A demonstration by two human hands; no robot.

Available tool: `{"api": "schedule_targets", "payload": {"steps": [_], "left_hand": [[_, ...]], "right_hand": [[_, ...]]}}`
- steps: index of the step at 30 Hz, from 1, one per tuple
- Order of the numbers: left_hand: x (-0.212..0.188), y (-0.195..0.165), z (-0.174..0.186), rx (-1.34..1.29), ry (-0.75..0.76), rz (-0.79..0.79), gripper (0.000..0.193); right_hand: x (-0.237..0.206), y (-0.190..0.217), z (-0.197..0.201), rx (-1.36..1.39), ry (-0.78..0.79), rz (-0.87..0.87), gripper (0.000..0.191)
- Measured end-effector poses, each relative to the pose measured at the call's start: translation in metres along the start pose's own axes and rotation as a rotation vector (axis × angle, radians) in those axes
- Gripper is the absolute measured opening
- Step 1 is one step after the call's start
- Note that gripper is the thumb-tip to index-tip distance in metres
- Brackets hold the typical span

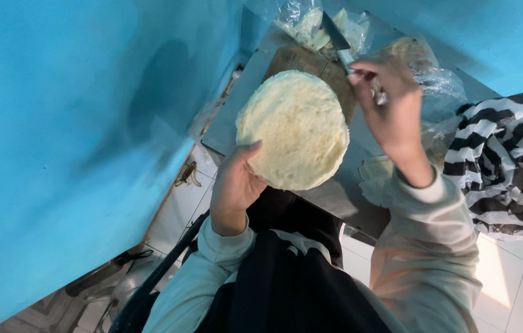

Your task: The person peels a thin translucent sheet from a round stack of wrappers, folds the sheet and sets it on the table, then holds the stack on a wooden cutting board and trims its edge with a knife.

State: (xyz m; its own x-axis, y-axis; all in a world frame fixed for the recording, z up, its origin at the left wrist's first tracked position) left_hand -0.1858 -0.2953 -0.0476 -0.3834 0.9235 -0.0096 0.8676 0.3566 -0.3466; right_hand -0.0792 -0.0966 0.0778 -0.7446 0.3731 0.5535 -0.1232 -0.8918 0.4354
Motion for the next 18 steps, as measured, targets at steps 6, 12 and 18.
{"api": "schedule_targets", "payload": {"steps": [6,12,18], "left_hand": [[0.004,0.023,-0.005,-0.141,0.045,0.092,0.058],[-0.004,0.031,-0.029,-0.212,0.118,0.118,0.059],[-0.010,0.037,-0.047,-0.290,0.204,0.107,0.060]], "right_hand": [[-0.036,0.090,0.042,0.227,0.265,0.320,0.021],[-0.059,0.114,0.041,0.200,0.322,0.231,0.025],[-0.079,0.103,0.049,0.197,0.285,0.187,0.028]]}}
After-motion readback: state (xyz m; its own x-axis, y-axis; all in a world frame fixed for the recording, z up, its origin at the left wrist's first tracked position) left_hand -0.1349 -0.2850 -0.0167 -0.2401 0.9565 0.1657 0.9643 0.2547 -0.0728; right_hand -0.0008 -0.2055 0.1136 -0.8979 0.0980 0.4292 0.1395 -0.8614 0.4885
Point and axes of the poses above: each hand's wrist, its own x-axis towards the middle knuckle, its own z-axis out of the back of the hand, y = z × x, the point moved 7 cm from there along x, towards the middle knuckle, and after that the axes turned 4 degrees about x, right-handed, at the moved point
